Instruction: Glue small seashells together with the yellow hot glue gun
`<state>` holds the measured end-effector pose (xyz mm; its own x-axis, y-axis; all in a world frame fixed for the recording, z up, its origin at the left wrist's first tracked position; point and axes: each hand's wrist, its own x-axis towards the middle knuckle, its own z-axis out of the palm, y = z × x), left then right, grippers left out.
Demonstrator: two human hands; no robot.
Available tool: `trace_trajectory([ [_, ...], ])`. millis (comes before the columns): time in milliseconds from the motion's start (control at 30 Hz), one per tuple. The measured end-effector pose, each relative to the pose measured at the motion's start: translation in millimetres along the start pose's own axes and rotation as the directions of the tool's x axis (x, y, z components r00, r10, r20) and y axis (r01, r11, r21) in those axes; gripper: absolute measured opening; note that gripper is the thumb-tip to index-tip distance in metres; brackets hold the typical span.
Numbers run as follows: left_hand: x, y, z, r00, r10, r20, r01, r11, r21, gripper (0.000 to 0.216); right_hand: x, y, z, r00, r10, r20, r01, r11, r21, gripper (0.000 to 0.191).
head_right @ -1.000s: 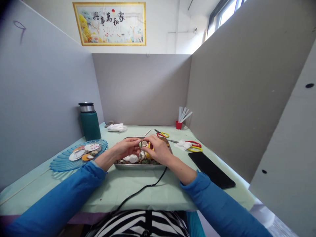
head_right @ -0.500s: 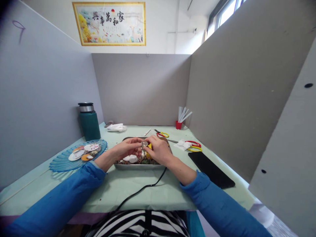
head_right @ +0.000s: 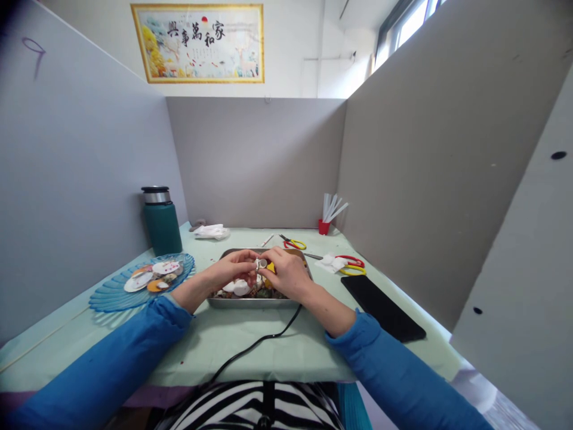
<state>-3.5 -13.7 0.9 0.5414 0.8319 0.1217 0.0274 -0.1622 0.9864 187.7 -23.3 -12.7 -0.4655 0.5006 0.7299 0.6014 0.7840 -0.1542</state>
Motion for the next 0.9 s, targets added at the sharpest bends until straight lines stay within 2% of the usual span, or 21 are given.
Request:
trace_trajectory([
  [267,0.5,-0.8,-0.1,1.0,0.012,-0.016,-0.011,0.999,0.037,0.038,0.3,0.4,0.1,1.0,0.024,-0.005,-0.024,0.999,0.031,0.015],
  [633,1.1,0.7,-2.0,0.997,0.045,-0.056,-0.045,0.999,-0.005,0.044,2.5,0.4,-0.9,0.997,0.068,-0.024,-0.064,0.988,0.14,0.016],
  [900,1.3,-0.4,-4.1,1.0,0.017,0.013,-0.016,0.994,-0.108,0.047,1.5,1.9,-0.6,0.989,0.103,-0.109,-0.082,0.979,0.188,0.019],
])
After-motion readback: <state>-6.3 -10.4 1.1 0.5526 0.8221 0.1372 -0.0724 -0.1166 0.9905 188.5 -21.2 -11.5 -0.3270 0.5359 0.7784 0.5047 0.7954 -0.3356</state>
